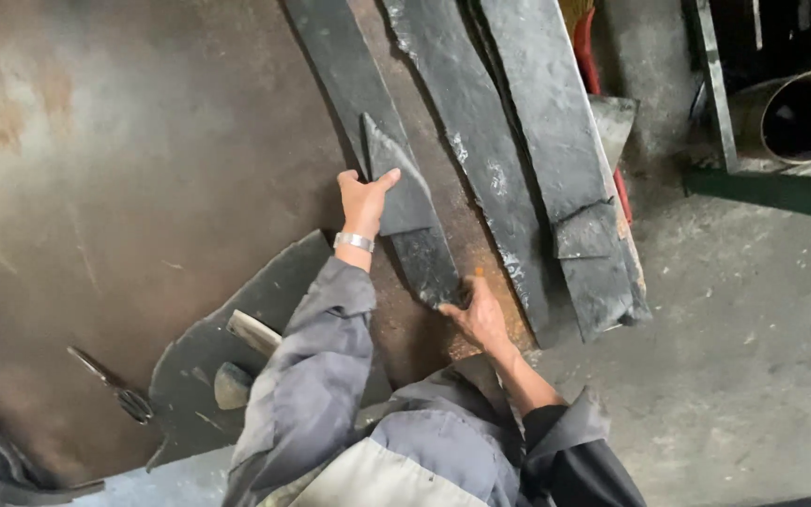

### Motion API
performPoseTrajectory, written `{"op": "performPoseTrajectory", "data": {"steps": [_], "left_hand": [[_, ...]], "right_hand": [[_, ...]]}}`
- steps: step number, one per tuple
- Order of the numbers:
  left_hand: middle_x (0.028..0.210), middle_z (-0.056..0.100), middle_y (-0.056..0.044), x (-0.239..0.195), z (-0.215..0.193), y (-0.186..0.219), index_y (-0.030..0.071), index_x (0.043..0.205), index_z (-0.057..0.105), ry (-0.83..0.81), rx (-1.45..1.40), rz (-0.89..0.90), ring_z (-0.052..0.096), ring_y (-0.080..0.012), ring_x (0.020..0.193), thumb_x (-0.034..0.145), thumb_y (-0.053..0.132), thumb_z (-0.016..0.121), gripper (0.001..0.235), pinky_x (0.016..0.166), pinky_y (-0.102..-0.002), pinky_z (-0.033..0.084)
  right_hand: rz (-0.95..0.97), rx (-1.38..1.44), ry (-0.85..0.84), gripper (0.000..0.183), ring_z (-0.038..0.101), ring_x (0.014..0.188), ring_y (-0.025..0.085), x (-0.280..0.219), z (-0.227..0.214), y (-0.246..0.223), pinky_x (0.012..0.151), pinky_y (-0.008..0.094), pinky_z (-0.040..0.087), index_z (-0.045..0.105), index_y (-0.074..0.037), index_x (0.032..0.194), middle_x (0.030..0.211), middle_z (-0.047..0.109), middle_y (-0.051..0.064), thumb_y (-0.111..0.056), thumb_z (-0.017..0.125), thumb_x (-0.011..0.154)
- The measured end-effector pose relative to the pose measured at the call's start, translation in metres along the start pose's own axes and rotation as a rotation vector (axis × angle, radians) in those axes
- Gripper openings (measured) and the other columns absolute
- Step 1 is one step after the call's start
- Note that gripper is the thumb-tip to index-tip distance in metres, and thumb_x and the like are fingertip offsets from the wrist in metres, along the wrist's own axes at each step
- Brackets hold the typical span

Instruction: The person cuts and prepares pieces of rubber or gasket material using scissors and a knife on a metal fabrication table.

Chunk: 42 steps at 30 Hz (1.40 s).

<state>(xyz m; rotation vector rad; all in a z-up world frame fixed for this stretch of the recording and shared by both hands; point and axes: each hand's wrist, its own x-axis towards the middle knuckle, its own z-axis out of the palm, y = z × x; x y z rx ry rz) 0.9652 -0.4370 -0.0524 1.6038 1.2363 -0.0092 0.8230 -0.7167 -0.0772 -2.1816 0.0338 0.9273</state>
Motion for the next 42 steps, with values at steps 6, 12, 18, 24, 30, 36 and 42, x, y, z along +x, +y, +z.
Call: {"op": "performPoseTrajectory", "data": {"steps": [6, 12, 18, 24, 30, 36, 42], "left_hand": [[0.115, 0.071, -0.010, -0.001, -0.009, -0.014, -0.002, 0.122, 0.064, -0.482, -0.465, -0.106, 0.068, -0.0184, 0.101, 0.086, 0.012, 0.079, 0.042, 0.089, -0.034, 0.054], [0.113, 0.070, -0.009, -0.088, -0.041, 0.021, 0.003, 0.126, 0.061, -0.645, -0.752, -0.355, 0.070, -0.0217, 0.100, 0.093, 0.018, 0.072, 0.038, 0.089, -0.039, 0.057], [0.116, 0.071, -0.008, -0.162, -0.021, 0.002, 0.003, 0.130, 0.060, -0.602, -0.852, -0.451, 0.068, -0.0222, 0.104, 0.095, 0.021, 0.070, 0.041, 0.092, -0.038, 0.056], [0.119, 0.070, -0.007, -0.219, -0.007, 0.004, 0.006, 0.130, 0.060, -0.656, -0.826, -0.600, 0.068, -0.0207, 0.107, 0.093, 0.020, 0.069, 0.041, 0.094, -0.039, 0.055], [0.124, 0.068, -0.012, -0.183, 0.013, -0.098, -0.005, 0.134, 0.057, -0.855, -0.947, -0.610, 0.066, -0.0244, 0.111, 0.106, 0.029, 0.063, 0.044, 0.099, -0.041, 0.052], [0.130, 0.064, -0.007, -0.026, 0.027, -0.025, 0.005, 0.138, 0.055, -0.568, -1.003, -0.227, 0.061, -0.0229, 0.120, 0.101, 0.025, 0.063, 0.042, 0.107, -0.042, 0.048], [0.133, 0.064, -0.007, 0.043, 0.026, 0.062, 0.003, 0.140, 0.055, -0.366, -0.815, 0.104, 0.061, -0.0201, 0.121, 0.100, 0.009, 0.064, 0.042, 0.106, -0.036, 0.049]], "right_hand": [[0.107, 0.007, -0.083, 0.083, 0.065, 0.111, 0.033, -0.004, -0.039, -0.055, 0.097, 0.042, 0.054, 0.049, -0.009, 0.143, 0.127, 0.062, 0.021, -0.050, 0.081, 0.078], [-0.152, 0.382, -0.155, 0.085, 0.049, 0.141, 0.027, 0.001, -0.081, -0.047, 0.113, 0.038, 0.039, 0.032, -0.011, 0.164, 0.157, 0.049, 0.019, -0.051, 0.067, 0.097], [-0.026, 0.207, -0.322, 0.076, 0.064, 0.096, 0.026, -0.039, -0.166, -0.111, 0.087, 0.035, 0.053, 0.048, -0.014, 0.154, 0.118, 0.075, 0.012, -0.047, 0.064, 0.087], [0.181, -0.019, -0.238, 0.072, 0.071, 0.084, 0.031, -0.078, -0.191, -0.118, 0.077, 0.042, 0.055, 0.058, -0.008, 0.136, 0.101, 0.077, 0.016, -0.049, 0.072, 0.079], [0.329, -0.273, -0.224, 0.066, 0.065, 0.101, 0.048, -0.122, -0.215, -0.135, 0.082, 0.049, 0.052, 0.060, -0.006, 0.125, 0.099, 0.074, 0.027, -0.049, 0.079, 0.078], [0.534, -0.151, -0.298, 0.078, 0.079, 0.086, 0.025, -0.187, -0.237, -0.066, 0.080, 0.038, 0.061, 0.064, -0.016, 0.135, 0.089, 0.083, 0.018, -0.047, 0.091, 0.069], [0.330, 0.322, -0.017, 0.079, 0.074, 0.114, 0.027, -0.215, -0.180, 0.103, 0.102, 0.038, 0.050, 0.062, -0.001, 0.134, 0.115, 0.082, 0.022, -0.023, 0.095, 0.066]]}}
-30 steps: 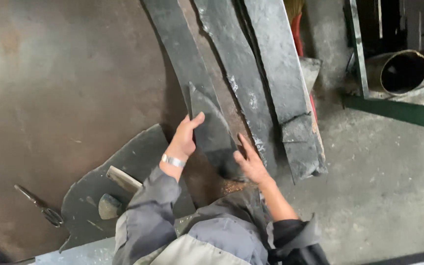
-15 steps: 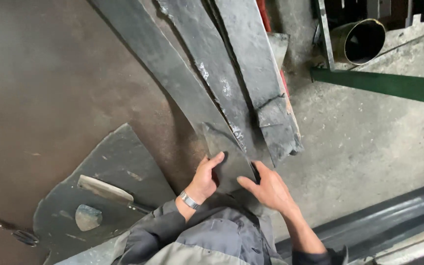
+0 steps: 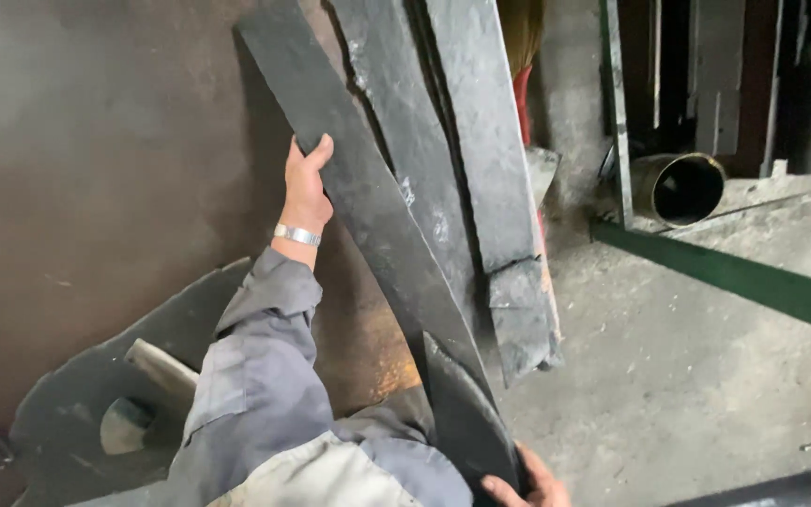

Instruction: The person cuts and prepares pieces of rubber or gasket material using scissors and a knife on a metal fabrication table.

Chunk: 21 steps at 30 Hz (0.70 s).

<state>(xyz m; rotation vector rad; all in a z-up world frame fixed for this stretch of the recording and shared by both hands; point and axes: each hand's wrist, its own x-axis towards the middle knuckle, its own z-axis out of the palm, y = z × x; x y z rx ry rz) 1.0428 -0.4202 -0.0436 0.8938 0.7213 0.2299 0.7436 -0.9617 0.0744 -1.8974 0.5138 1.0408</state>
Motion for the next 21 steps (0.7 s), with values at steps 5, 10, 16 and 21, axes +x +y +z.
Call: {"op": "performPoseTrajectory", "data": {"steps": [5, 10, 16, 21], "left_hand": [[0.137, 0.063, -0.007, 0.014, 0.074, 0.065, 0.002, 0.146, 0.051, -0.181, -0.077, 0.273, 0.062, -0.0190, 0.123, 0.103, 0.005, 0.061, 0.044, 0.111, -0.037, 0.048], [0.124, 0.066, -0.011, 0.104, 0.105, 0.060, -0.006, 0.137, 0.057, -0.322, -0.004, 0.526, 0.062, -0.0192, 0.117, 0.109, 0.004, 0.072, 0.034, 0.110, -0.039, 0.049], [0.145, 0.050, -0.017, 0.105, 0.123, 0.022, -0.003, 0.149, 0.043, -0.144, 0.221, 0.537, 0.050, -0.0252, 0.132, 0.105, 0.021, 0.075, 0.060, 0.114, -0.040, 0.045], [0.160, 0.038, -0.020, 0.043, 0.105, -0.004, 0.008, 0.157, 0.026, -0.014, 0.392, 0.102, 0.054, -0.0286, 0.133, 0.093, 0.042, 0.072, 0.086, 0.099, -0.040, 0.054]], "right_hand": [[0.103, -0.035, 0.017, 0.082, 0.071, 0.119, 0.023, 0.029, 0.003, -0.129, 0.103, 0.037, 0.052, 0.057, -0.003, 0.141, 0.124, 0.077, 0.019, -0.021, 0.091, 0.069], [0.002, -0.080, 0.085, 0.083, 0.068, 0.120, 0.023, 0.069, -0.013, -0.229, 0.101, 0.036, 0.052, 0.051, -0.003, 0.146, 0.132, 0.070, 0.017, -0.025, 0.085, 0.074], [-0.388, -0.020, 0.068, 0.071, 0.064, 0.122, 0.021, 0.175, -0.012, -0.292, 0.104, 0.031, 0.048, 0.053, -0.002, 0.147, 0.136, 0.069, 0.015, -0.027, 0.077, 0.085], [-0.333, -0.114, 0.155, 0.074, 0.066, 0.122, 0.024, 0.255, -0.004, -0.244, 0.102, 0.034, 0.049, 0.055, -0.002, 0.143, 0.132, 0.070, 0.016, -0.036, 0.082, 0.083]]}}
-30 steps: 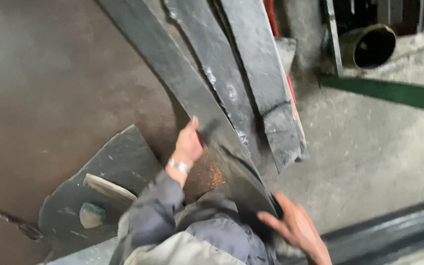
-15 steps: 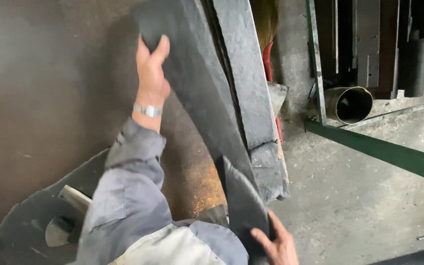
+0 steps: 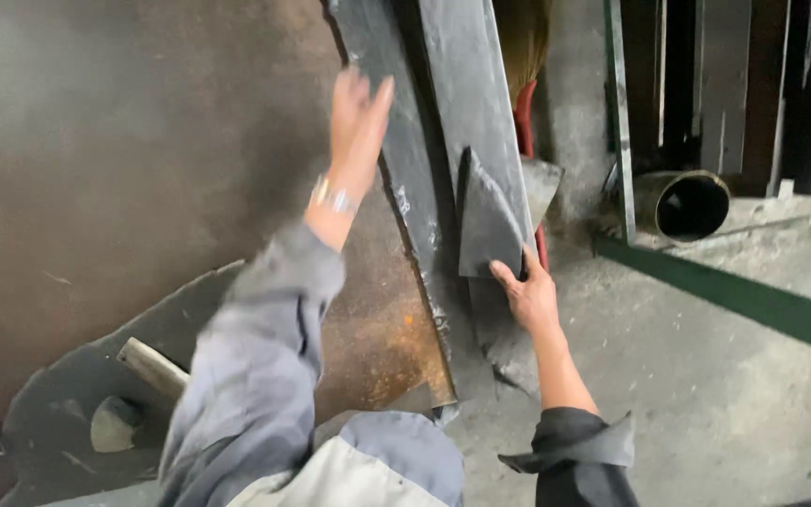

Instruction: The person cuts and prepares pieces of rubber or gasket material using scissors and a knife on a metal fabrication table.

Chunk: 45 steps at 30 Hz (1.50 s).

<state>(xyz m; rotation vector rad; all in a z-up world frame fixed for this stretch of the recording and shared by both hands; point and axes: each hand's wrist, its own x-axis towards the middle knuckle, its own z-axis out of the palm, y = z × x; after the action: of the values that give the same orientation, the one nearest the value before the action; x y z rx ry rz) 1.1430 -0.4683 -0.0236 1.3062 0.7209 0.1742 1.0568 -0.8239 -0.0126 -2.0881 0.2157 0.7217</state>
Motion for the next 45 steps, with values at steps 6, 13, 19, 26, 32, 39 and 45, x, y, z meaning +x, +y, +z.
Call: {"op": "performPoseTrajectory", "data": {"steps": [6, 13, 19, 26, 32, 39, 45], "left_hand": [[0.098, 0.060, -0.005, -0.198, -0.104, -0.103, 0.004, 0.122, 0.057, 0.223, -0.088, -0.340, 0.057, -0.0125, 0.081, 0.101, 0.021, 0.066, 0.029, 0.067, -0.029, 0.052], [0.099, 0.067, -0.005, -0.272, -0.125, -0.100, 0.002, 0.114, 0.062, 0.223, -0.029, -0.369, 0.067, -0.0138, 0.083, 0.097, 0.015, 0.065, 0.022, 0.068, -0.028, 0.056], [0.097, 0.068, -0.004, -0.296, -0.104, -0.076, 0.003, 0.113, 0.064, 0.097, -0.076, -0.273, 0.067, -0.0129, 0.082, 0.098, 0.017, 0.065, 0.020, 0.068, -0.028, 0.056], [0.091, 0.066, -0.003, -0.359, -0.095, -0.102, 0.003, 0.110, 0.064, 0.060, -0.076, -0.323, 0.064, -0.0107, 0.078, 0.097, 0.019, 0.066, 0.021, 0.066, -0.027, 0.054], [0.086, 0.065, -0.002, -0.426, -0.076, -0.124, 0.004, 0.108, 0.064, 0.047, -0.069, -0.269, 0.062, -0.0092, 0.074, 0.097, 0.021, 0.067, 0.021, 0.063, -0.026, 0.052], [0.086, 0.068, -0.002, -0.538, -0.034, -0.184, 0.002, 0.104, 0.066, -0.069, -0.092, -0.143, 0.067, -0.0107, 0.071, 0.097, 0.022, 0.066, 0.021, 0.061, -0.027, 0.057], [0.088, 0.067, -0.005, -0.669, -0.031, -0.240, 0.005, 0.104, 0.063, -0.110, -0.240, -0.332, 0.065, -0.0133, 0.072, 0.097, 0.021, 0.069, 0.019, 0.059, -0.029, 0.054]], "right_hand": [[0.014, -0.284, 0.101, 0.081, 0.063, 0.124, 0.040, -0.010, -0.008, -0.027, 0.101, 0.045, 0.049, 0.057, -0.007, 0.144, 0.130, 0.067, 0.025, -0.057, 0.076, 0.083], [0.039, -0.405, 0.055, 0.074, 0.063, 0.120, 0.040, -0.026, -0.023, -0.035, 0.098, 0.047, 0.050, 0.062, -0.014, 0.141, 0.124, 0.069, 0.024, -0.057, 0.075, 0.082], [-0.280, -0.601, 0.432, 0.063, 0.061, 0.110, 0.050, -0.072, -0.017, 0.052, 0.096, 0.052, 0.049, 0.065, -0.010, 0.139, 0.120, 0.064, 0.032, -0.045, 0.077, 0.089], [-0.202, -0.630, 0.597, 0.071, 0.051, 0.122, 0.055, -0.189, -0.056, 0.193, 0.104, 0.057, 0.042, 0.056, -0.002, 0.148, 0.133, 0.054, 0.039, -0.041, 0.075, 0.091], [-0.078, -0.612, 0.479, 0.067, 0.058, 0.116, 0.051, -0.292, -0.037, 0.307, 0.102, 0.054, 0.047, 0.058, -0.001, 0.143, 0.128, 0.059, 0.034, -0.041, 0.070, 0.092], [-0.171, -0.431, 0.261, 0.070, 0.062, 0.109, 0.046, -0.392, -0.019, 0.382, 0.095, 0.048, 0.050, 0.056, -0.001, 0.145, 0.128, 0.059, 0.032, -0.042, 0.071, 0.090], [0.013, -0.490, 0.121, 0.071, 0.066, 0.117, 0.037, -0.413, -0.050, 0.577, 0.099, 0.045, 0.051, 0.060, -0.004, 0.141, 0.128, 0.068, 0.023, -0.051, 0.072, 0.088]]}}
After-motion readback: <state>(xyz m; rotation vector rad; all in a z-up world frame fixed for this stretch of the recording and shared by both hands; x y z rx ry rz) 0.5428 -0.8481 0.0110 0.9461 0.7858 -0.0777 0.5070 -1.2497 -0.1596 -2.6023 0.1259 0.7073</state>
